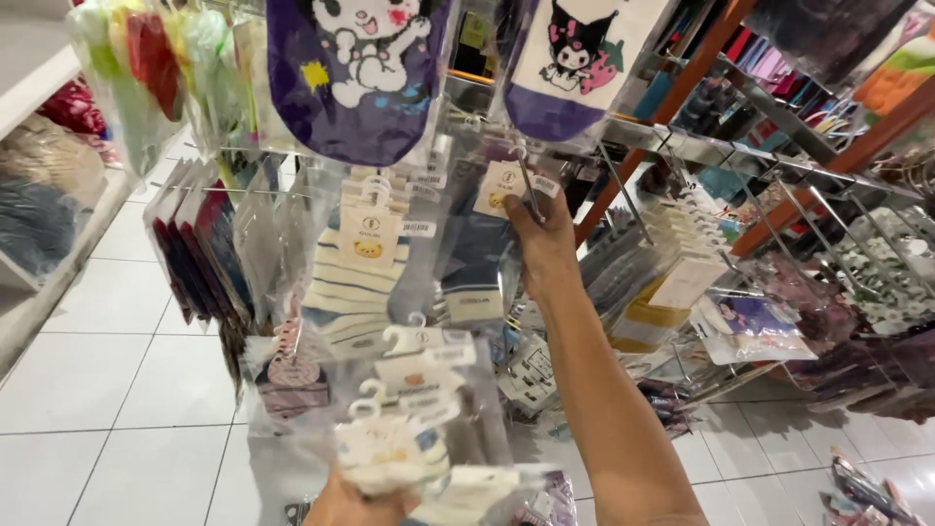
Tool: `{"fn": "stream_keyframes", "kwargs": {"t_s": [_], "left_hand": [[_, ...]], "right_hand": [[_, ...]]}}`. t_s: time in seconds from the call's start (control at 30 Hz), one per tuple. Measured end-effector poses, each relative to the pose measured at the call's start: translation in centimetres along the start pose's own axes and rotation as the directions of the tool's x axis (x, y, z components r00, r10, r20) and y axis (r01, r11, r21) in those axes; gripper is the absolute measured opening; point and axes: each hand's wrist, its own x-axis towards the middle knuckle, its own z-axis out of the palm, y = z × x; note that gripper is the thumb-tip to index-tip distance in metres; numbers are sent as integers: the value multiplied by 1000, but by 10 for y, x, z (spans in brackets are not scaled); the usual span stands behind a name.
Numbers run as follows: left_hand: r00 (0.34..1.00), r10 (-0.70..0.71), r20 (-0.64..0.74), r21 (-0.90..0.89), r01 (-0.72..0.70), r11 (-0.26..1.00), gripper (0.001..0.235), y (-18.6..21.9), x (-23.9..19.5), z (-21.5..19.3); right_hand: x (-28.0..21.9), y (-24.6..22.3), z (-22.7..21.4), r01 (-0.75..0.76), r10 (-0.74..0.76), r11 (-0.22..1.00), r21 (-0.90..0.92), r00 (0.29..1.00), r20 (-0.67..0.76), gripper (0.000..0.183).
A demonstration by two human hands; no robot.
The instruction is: The person is organizing pairs of socks on a display rack in a gift shop.
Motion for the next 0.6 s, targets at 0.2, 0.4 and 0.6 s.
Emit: {"fn": "stream_keyframes", "kwargs": {"t_s": [0.2,0.4,0.6], "left_hand": [[977,-209,29,-300,208,931,48,114,125,45],[966,-248,71,-389,256,885,31,126,130,60],[978,-202,48,-509,198,837,40,146,140,73]], "right_hand": [[-92,-76,-9,252,-270,795,-552,961,49,70],[-197,-99,-54,204,-181,960,-193,975,132,48],[-210,-97,-45,44,87,710,-702,985,150,51]]}}
